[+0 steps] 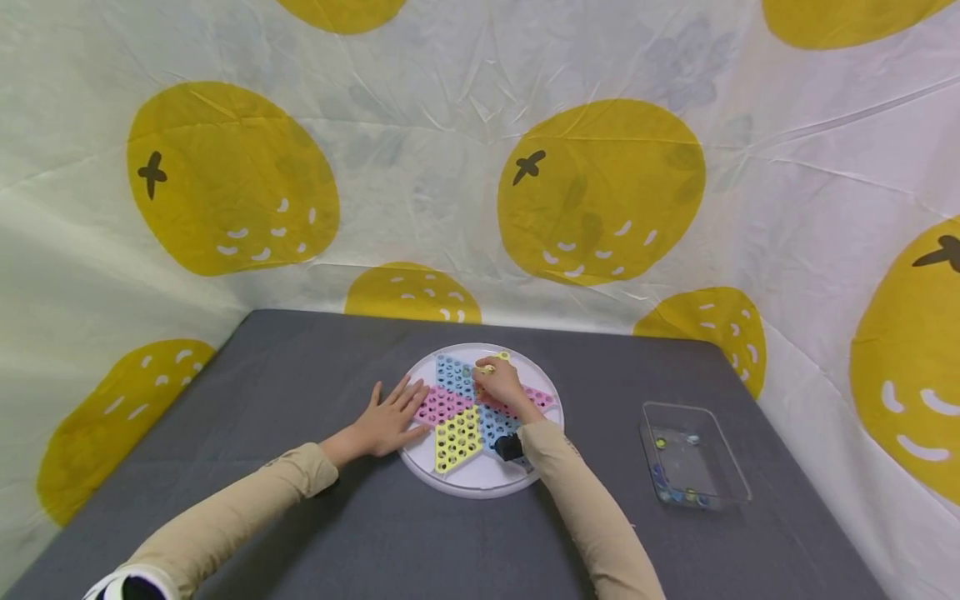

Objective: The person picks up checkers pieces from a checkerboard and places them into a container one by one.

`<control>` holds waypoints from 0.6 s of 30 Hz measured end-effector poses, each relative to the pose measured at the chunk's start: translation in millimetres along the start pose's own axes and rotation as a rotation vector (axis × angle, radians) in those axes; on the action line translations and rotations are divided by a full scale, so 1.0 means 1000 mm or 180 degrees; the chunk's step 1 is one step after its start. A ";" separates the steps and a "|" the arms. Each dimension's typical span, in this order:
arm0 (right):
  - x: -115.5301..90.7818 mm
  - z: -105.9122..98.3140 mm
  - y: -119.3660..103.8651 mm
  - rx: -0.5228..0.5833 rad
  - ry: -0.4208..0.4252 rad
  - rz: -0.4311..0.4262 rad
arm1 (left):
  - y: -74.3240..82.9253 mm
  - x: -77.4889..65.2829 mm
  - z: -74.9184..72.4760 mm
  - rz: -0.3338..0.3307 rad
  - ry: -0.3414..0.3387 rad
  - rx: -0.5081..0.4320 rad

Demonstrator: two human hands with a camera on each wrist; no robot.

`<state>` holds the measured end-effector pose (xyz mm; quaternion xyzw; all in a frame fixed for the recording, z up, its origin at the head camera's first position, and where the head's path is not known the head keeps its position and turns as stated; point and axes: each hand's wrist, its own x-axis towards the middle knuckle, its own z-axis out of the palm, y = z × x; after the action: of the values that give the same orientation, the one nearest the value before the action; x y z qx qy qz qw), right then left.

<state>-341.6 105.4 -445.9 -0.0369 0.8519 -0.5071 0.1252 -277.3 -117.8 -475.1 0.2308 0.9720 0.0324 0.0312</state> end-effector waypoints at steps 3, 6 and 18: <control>0.001 0.001 -0.002 -0.0042 -0.0063 -0.0084 | 0.001 -0.001 -0.002 -0.0004 -0.0001 0.0007; 0.001 0.003 -0.004 -0.0056 -0.0142 -0.0116 | 0.003 -0.002 -0.004 -0.0023 -0.0021 0.0021; 0.006 0.006 -0.003 -0.0116 -0.0168 -0.0127 | 0.003 -0.002 -0.005 -0.0001 -0.0001 -0.0020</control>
<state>-346.0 97.3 -447.3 -0.0696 0.8566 -0.4927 0.1367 -274.9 -116.2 -469.5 0.2305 0.9719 0.0355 0.0321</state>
